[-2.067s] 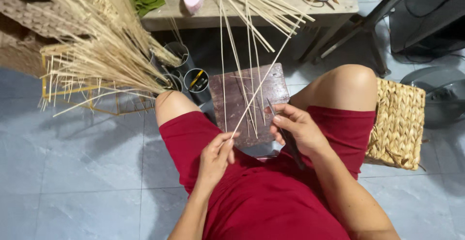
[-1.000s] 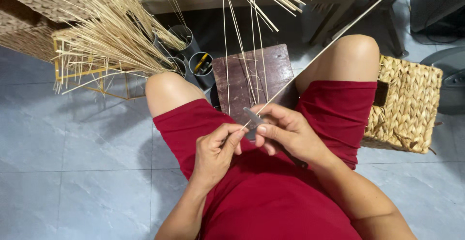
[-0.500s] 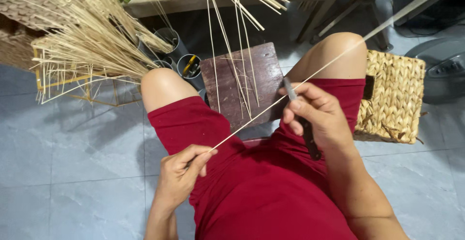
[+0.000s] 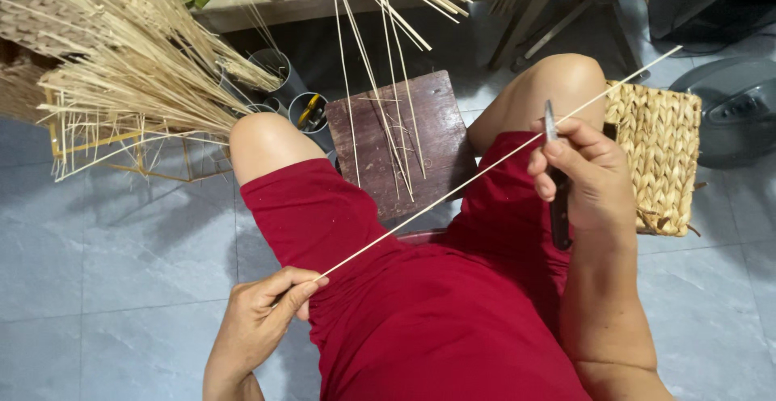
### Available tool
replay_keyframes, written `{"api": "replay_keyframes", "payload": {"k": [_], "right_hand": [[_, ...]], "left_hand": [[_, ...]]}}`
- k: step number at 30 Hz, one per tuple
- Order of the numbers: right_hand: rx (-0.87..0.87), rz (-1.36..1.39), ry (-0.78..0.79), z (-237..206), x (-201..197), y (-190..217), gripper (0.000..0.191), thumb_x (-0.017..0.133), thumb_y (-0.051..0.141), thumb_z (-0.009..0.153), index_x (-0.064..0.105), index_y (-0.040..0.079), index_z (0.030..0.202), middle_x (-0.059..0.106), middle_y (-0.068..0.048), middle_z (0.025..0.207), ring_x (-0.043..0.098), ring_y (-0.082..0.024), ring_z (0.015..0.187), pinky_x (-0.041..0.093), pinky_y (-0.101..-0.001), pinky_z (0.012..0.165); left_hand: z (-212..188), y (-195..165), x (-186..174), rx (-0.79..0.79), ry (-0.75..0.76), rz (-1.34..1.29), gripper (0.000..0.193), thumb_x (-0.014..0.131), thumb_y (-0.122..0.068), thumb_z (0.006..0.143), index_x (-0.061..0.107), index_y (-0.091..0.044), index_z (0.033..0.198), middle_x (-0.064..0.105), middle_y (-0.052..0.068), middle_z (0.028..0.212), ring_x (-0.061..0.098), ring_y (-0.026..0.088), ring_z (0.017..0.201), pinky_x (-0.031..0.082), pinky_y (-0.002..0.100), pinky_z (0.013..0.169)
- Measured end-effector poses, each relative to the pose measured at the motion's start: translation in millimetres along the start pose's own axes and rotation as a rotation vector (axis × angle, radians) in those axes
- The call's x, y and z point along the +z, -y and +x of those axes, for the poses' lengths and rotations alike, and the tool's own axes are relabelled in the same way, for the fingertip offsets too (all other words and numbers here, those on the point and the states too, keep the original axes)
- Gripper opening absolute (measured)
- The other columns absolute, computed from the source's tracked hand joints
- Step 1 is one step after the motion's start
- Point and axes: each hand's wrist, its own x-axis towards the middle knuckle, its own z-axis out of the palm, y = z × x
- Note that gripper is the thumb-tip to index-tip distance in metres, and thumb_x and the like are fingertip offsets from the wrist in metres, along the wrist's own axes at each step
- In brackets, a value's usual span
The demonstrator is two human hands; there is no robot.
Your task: The person sits on a low stool with a wooden board on their lap and splits thin bamboo strips into narrower slivers using a small knife, drawing each strip against the blade and setting finished slivers on the board with a pile of bamboo strips nearby.
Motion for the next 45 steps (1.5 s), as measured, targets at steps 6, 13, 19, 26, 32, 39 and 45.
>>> {"api": "replay_keyframes", "payload": {"k": [6, 13, 19, 26, 32, 39, 45], "right_hand": [[-0.022, 0.000, 0.016, 2.4, 4.1, -4.3, 0.024, 0.061, 0.006, 0.105, 0.064, -0.005, 0.126, 0.067, -0.012, 0.085, 0.057, -0.014, 0.060, 0.045, -0.0245, 0.053], [-0.062, 0.113, -0.059, -1.4, -1.2, 7.7, 0.022, 0.061, 0.004, 0.106, 0.064, -0.006, 0.126, 0.067, -0.013, 0.087, 0.057, -0.015, 0.062, 0.045, -0.0245, 0.054], [-0.056, 0.126, -0.007, -1.8, 9.8, 2.1, 0.023, 0.062, 0.005, 0.106, 0.064, -0.006, 0.126, 0.067, -0.014, 0.086, 0.057, -0.015, 0.061, 0.046, -0.0253, 0.054], [-0.013, 0.054, 0.029, 0.0, 18.8, -4.9, 0.025, 0.059, 0.005, 0.104, 0.063, -0.005, 0.127, 0.067, -0.013, 0.084, 0.057, -0.015, 0.060, 0.046, -0.0251, 0.052], [-0.172, 0.016, -0.210, 2.1, -30.5, 14.3, 0.023, 0.058, 0.002, 0.111, 0.063, 0.000, 0.133, 0.065, -0.009, 0.081, 0.054, -0.013, 0.064, 0.045, -0.0250, 0.058], [-0.218, 0.012, -0.098, -10.7, -12.7, 18.3, 0.019, 0.054, 0.011, 0.119, 0.059, -0.002, 0.132, 0.064, -0.009, 0.081, 0.053, -0.013, 0.058, 0.044, -0.0241, 0.055], [0.276, -0.115, 0.335, -26.8, 77.2, -15.2, 0.049, 0.055, 0.009, 0.100, 0.050, 0.000, 0.148, 0.069, -0.010, 0.082, 0.058, -0.011, 0.058, 0.049, -0.0230, 0.054]], "left_hand": [[-4.1, 2.8, -3.7, -0.005, -0.008, 0.062, 0.017, 0.069, -0.012, 0.091, 0.082, -0.005, 0.099, 0.073, 0.000, 0.063, 0.059, 0.005, 0.051, 0.044, 0.022, 0.044], [-10.4, 12.7, -18.7, -0.194, -0.038, 0.089, 0.019, 0.070, -0.016, 0.089, 0.085, -0.010, 0.099, 0.068, 0.003, 0.055, 0.051, 0.009, 0.041, 0.040, 0.027, 0.038], [-5.4, 3.1, -14.2, -0.214, 0.028, 0.037, 0.026, 0.069, -0.014, 0.085, 0.080, -0.013, 0.109, 0.076, 0.000, 0.068, 0.068, 0.005, 0.055, 0.052, 0.023, 0.045], [15.5, -4.8, 17.5, -0.036, -0.061, 0.018, 0.017, 0.071, -0.013, 0.090, 0.082, -0.007, 0.102, 0.073, 0.003, 0.061, 0.057, 0.006, 0.047, 0.045, 0.023, 0.042], [8.6, -0.3, -1.2, -0.105, -0.057, 0.018, 0.017, 0.070, -0.014, 0.090, 0.082, -0.007, 0.101, 0.073, 0.002, 0.061, 0.057, 0.006, 0.047, 0.045, 0.022, 0.042], [22.9, -7.3, 16.6, 0.000, -0.061, -0.218, 0.020, 0.062, -0.013, 0.099, 0.077, -0.004, 0.107, 0.072, 0.003, 0.069, 0.059, 0.004, 0.052, 0.046, 0.020, 0.047], [45.8, -34.0, 49.5, 0.087, 0.064, -0.253, 0.022, 0.059, -0.016, 0.103, 0.076, -0.004, 0.108, 0.073, 0.003, 0.070, 0.059, 0.005, 0.050, 0.046, 0.020, 0.047]]}}
